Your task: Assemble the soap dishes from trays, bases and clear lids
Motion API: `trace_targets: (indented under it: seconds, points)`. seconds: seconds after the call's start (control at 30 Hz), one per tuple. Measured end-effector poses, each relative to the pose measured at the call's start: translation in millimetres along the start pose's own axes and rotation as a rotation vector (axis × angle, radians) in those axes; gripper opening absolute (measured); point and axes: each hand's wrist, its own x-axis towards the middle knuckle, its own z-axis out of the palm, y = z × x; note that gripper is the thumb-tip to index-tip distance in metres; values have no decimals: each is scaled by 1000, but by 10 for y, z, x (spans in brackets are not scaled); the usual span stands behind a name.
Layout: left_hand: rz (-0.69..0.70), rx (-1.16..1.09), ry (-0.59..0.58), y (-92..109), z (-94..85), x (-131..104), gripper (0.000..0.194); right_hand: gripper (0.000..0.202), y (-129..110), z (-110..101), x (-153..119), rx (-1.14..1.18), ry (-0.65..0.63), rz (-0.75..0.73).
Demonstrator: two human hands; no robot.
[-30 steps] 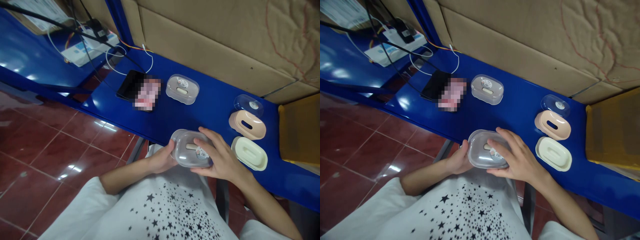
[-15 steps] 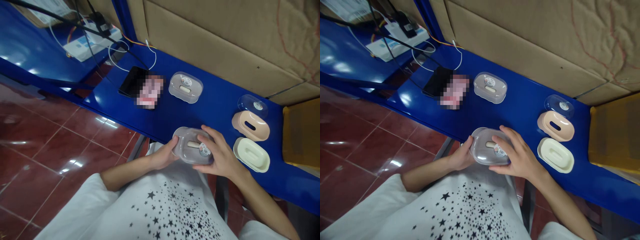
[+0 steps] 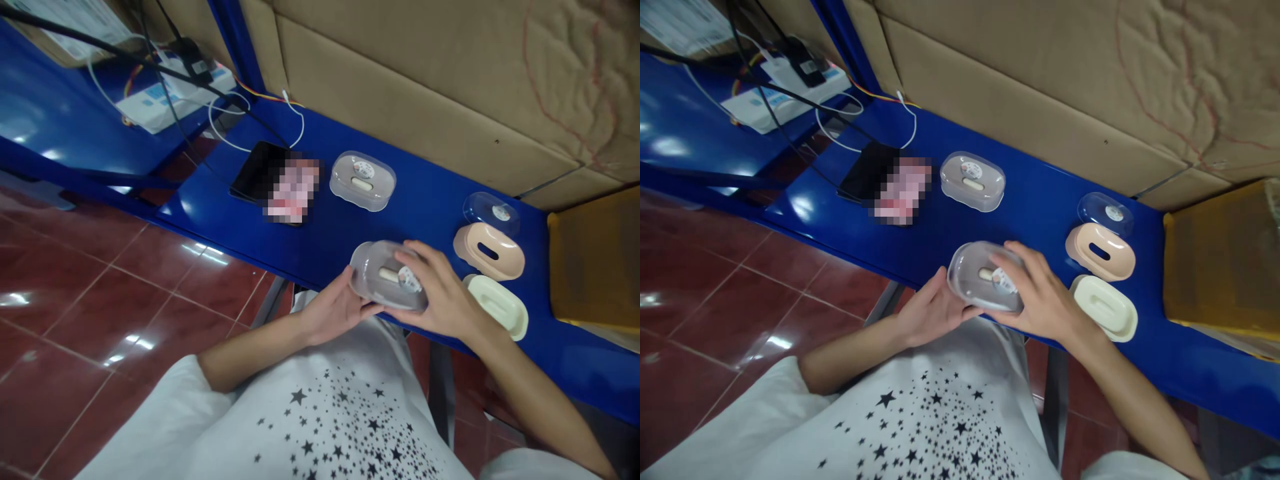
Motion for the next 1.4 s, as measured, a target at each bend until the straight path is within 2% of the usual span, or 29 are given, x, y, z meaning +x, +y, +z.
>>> trace_targets:
  seconds: [0.1, 0.23, 0.3, 0.37, 0.47, 0.5, 0.57, 0.6, 0.67, 0.73, 0.8, 0.9, 0.97, 1.03, 1.13, 1.23, 1.33, 1.4]
  points:
    - [10, -36, -17, 9, 12, 16, 59, 90, 443, -191, 78, -113, 20, 94]
    - [-12, 45, -34, 25, -54, 4, 56, 91, 1103, -300, 217, -117, -89, 193]
    - [-6, 77, -62, 30, -85, -2, 53, 92, 1279, -284, 299, -89, -130, 226]
    - [-2, 89, -87, 32, -103, -10, 51, 98, 1309, -282, 355, -98, -162, 248]
    - [-9, 86, -103, 40, -114, -23, 49, 106, 1118, -413, 290, -129, -148, 271]
    - [-10, 79, -106, 43, -115, -25, 48, 100, 1009, -492, 208, -126, -110, 286]
    - [-16, 72, -110, 47, -118, -25, 47, 75, 756, -656, -55, -99, -46, 332]
    - [-21, 72, -111, 47, -119, -23, 47, 61, 623, -719, -228, -92, -39, 361]
    - [-30, 78, -111, 42, -117, -18, 46, 48, 365, -756, -620, -121, -65, 433]
    - [-37, 82, -112, 29, -107, -17, 46, 52, 139, -658, -1004, -267, -55, 504]
    - [-42, 80, -119, 14, -89, -23, 46, 60, -42, -463, -1316, -433, -32, 562]
    - [-56, 73, -137, -8, -56, -42, 44, 62, -232, -164, -1570, -513, -1, 584]
    - [-62, 80, -138, -22, -31, -55, 44, 56, -325, -34, -1586, -461, 59, 521]
    - [-64, 104, -107, -44, 1, -61, 45, 56, -422, 46, -1486, -386, 145, 422]
    - [-85, 113, -29, -106, 75, -49, 47, 71, -608, 140, -1148, -241, 247, 295]
    - [-136, 12, -12, -177, 157, -21, 49, 73, -770, 222, -726, -79, 224, 149]
    - [-137, -106, 44, -177, 196, 2, 45, 60, -715, 196, -467, -8, 204, -16]
    - [-109, -153, 111, -124, 189, 9, 42, 55, -496, 95, -447, -51, 277, 33]
